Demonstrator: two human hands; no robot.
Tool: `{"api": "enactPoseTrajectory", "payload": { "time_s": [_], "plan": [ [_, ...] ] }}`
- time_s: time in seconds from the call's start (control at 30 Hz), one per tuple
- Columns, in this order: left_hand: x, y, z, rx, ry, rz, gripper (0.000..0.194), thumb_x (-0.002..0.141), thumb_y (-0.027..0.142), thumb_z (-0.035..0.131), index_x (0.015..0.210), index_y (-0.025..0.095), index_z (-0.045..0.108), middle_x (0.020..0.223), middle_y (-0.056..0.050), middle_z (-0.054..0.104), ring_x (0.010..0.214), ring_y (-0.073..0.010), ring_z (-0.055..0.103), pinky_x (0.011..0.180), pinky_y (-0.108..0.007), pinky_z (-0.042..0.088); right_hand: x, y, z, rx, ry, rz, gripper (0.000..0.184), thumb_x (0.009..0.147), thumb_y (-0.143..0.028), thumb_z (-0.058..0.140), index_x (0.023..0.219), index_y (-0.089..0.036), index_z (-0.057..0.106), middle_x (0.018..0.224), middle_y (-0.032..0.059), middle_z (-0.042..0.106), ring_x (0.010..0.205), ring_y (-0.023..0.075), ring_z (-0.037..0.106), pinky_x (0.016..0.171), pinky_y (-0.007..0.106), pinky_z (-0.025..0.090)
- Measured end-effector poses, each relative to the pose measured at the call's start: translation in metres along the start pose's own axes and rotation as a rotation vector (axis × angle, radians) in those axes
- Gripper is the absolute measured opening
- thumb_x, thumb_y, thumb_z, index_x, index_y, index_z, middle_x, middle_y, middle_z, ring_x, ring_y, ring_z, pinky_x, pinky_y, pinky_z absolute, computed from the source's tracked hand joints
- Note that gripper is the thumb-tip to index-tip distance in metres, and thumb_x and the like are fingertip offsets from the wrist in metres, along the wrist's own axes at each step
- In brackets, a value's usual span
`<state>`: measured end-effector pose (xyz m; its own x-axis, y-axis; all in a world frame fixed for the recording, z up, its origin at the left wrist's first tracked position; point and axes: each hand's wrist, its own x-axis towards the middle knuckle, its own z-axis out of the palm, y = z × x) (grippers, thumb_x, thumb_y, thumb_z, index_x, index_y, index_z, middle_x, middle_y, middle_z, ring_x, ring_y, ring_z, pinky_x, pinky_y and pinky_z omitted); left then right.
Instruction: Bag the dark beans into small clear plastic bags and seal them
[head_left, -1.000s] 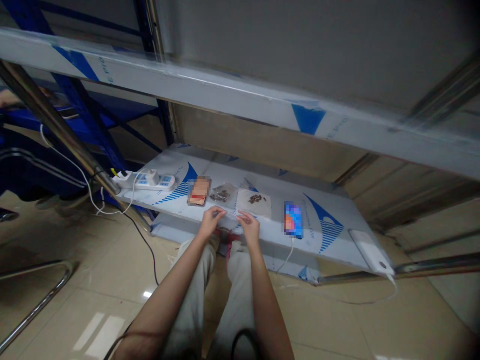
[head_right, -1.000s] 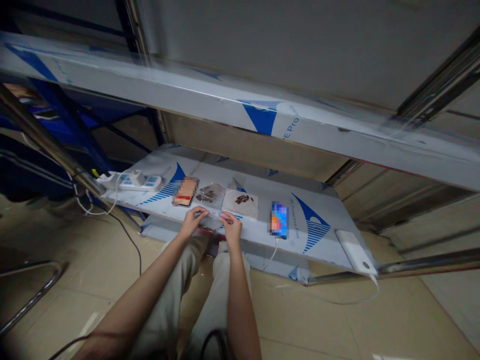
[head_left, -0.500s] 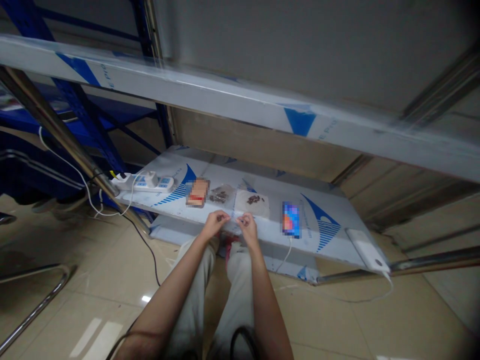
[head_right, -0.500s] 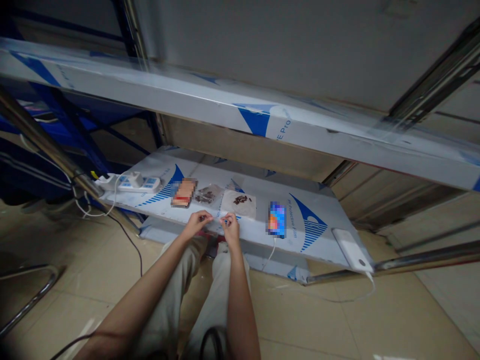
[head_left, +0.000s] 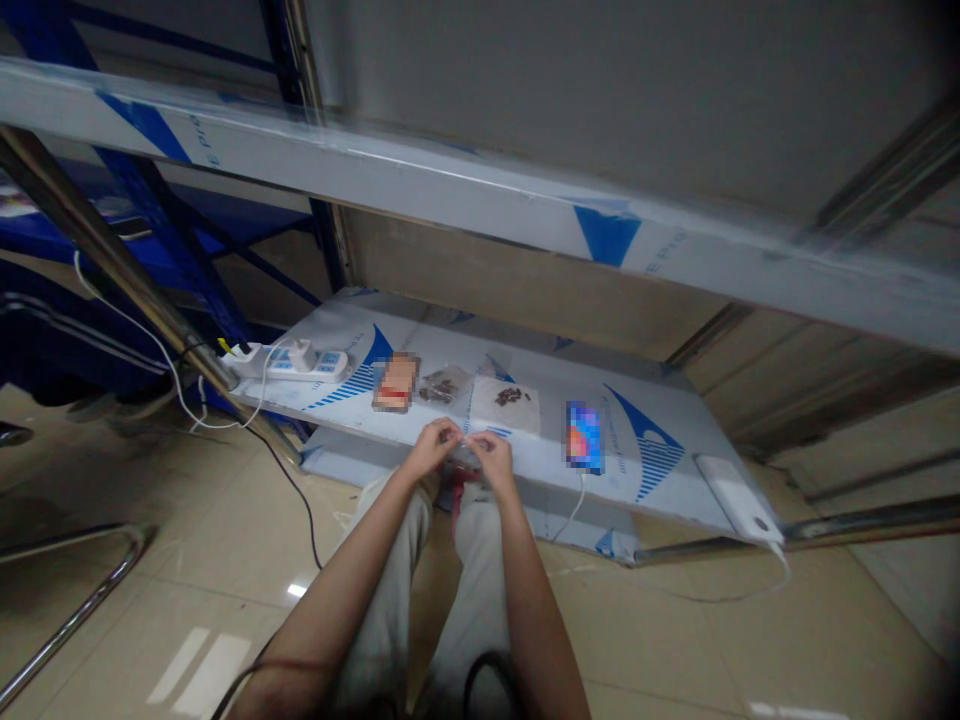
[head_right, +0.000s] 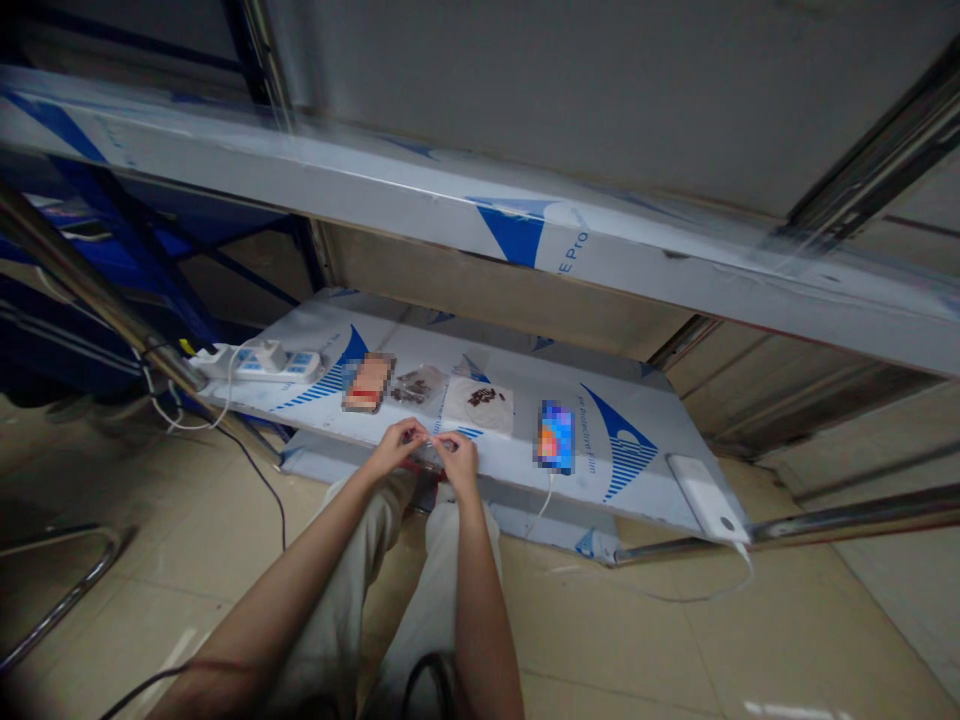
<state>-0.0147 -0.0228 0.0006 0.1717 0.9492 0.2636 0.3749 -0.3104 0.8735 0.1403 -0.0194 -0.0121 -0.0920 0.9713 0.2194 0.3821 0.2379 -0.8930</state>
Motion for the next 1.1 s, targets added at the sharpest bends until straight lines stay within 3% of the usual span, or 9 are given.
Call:
{"api": "enactPoseTrajectory", "payload": {
  "time_s": [0.3, 0.43, 0.53, 0.67, 0.83, 0.9, 0.97, 1.1],
  "plan": [
    [-0.001, -0.002, -0.002, -0.117, 0.045, -0.063, 0.024, 0.073, 0.035, 0.050, 0.069, 0.013, 0.057, 0.064, 0.000, 0.055, 0.062, -0.0115, 0.050, 0.060, -0.021, 0.037, 0.004, -0.006, 0.009, 0.136, 0.006, 0.030, 0.022, 0.066, -0.037, 0.058, 0.066, -0.016, 0.064, 0.065, 0.0029, 0.064, 0.064, 0.0156, 0.056, 0.063, 0.025, 0.041],
    [0.004, -0.008, -0.003, -0.387, 0.101, -0.135, 0.027, 0.074, 0.037, 0.048, 0.085, 0.014, 0.054, 0.074, -0.001, 0.059, 0.066, -0.0120, 0.054, 0.062, -0.023, 0.041, 0.028, -0.013, 0.023, 0.299, 0.069, 0.064, 0.024, 0.063, -0.037, 0.059, 0.069, -0.014, 0.063, 0.067, 0.0036, 0.064, 0.063, 0.0151, 0.056, 0.061, 0.025, 0.043],
    [0.018, -0.015, -0.010, -0.410, 0.127, -0.183, 0.030, 0.072, 0.039, 0.052, 0.085, 0.012, 0.054, 0.072, -0.003, 0.061, 0.065, -0.0135, 0.056, 0.062, -0.024, 0.042, 0.059, -0.015, 0.034, 0.347, 0.140, 0.081, 0.025, 0.062, -0.037, 0.059, 0.069, -0.014, 0.062, 0.067, 0.0044, 0.064, 0.061, 0.0151, 0.056, 0.059, 0.025, 0.043],
    [0.055, -0.022, -0.025, -0.145, 0.275, -0.148, 0.025, 0.074, 0.033, 0.051, 0.089, 0.013, 0.055, 0.081, -0.005, 0.062, 0.073, -0.0149, 0.056, 0.066, -0.024, 0.041, 0.109, -0.012, 0.041, 0.204, 0.160, 0.065, 0.031, 0.064, -0.041, 0.054, 0.074, -0.013, 0.063, 0.072, 0.0070, 0.065, 0.065, 0.0169, 0.057, 0.062, 0.026, 0.043],
    [0.101, -0.031, -0.037, 0.393, 0.176, -0.277, 0.038, 0.077, 0.021, 0.047, 0.115, 0.021, 0.041, 0.077, -0.003, 0.061, 0.071, -0.0161, 0.056, 0.063, -0.025, 0.038, 0.151, 0.007, 0.022, -0.371, 0.238, -0.011, 0.035, 0.078, -0.028, 0.039, 0.107, -0.017, 0.055, 0.108, 0.0090, 0.058, 0.097, 0.0191, 0.051, 0.083, 0.031, 0.036],
    [0.110, -0.036, -0.037, 0.612, 0.146, -0.249, 0.041, 0.075, 0.018, 0.050, 0.114, 0.021, 0.042, 0.088, -0.006, 0.059, 0.083, -0.0190, 0.054, 0.071, -0.028, 0.037, 0.159, 0.019, 0.009, -0.635, 0.256, 0.011, 0.038, 0.078, -0.020, 0.040, 0.115, -0.020, 0.050, 0.118, 0.0077, 0.052, 0.107, 0.0211, 0.044, 0.086, 0.034, 0.031],
    [0.114, -0.040, -0.035, 0.773, 0.151, -0.180, 0.040, 0.072, 0.019, 0.054, 0.111, 0.020, 0.045, 0.099, -0.009, 0.055, 0.095, -0.0221, 0.048, 0.079, -0.033, 0.034, 0.164, 0.031, -0.002, -0.813, 0.195, 0.023, 0.040, 0.078, -0.016, 0.041, 0.116, -0.023, 0.049, 0.121, 0.0068, 0.049, 0.110, 0.0230, 0.041, 0.086, 0.036, 0.030],
    [0.113, -0.045, -0.031, 0.890, 0.209, -0.133, 0.036, 0.072, 0.018, 0.053, 0.107, 0.018, 0.047, 0.109, -0.010, 0.048, 0.102, -0.0251, 0.040, 0.082, -0.038, 0.031, 0.173, 0.045, -0.017, -0.971, 0.070, 0.036, 0.029, 0.078, -0.019, 0.044, 0.102, -0.023, 0.060, 0.106, 0.0102, 0.060, 0.099, 0.0249, 0.049, 0.082, 0.039, 0.029]
  ]
}}
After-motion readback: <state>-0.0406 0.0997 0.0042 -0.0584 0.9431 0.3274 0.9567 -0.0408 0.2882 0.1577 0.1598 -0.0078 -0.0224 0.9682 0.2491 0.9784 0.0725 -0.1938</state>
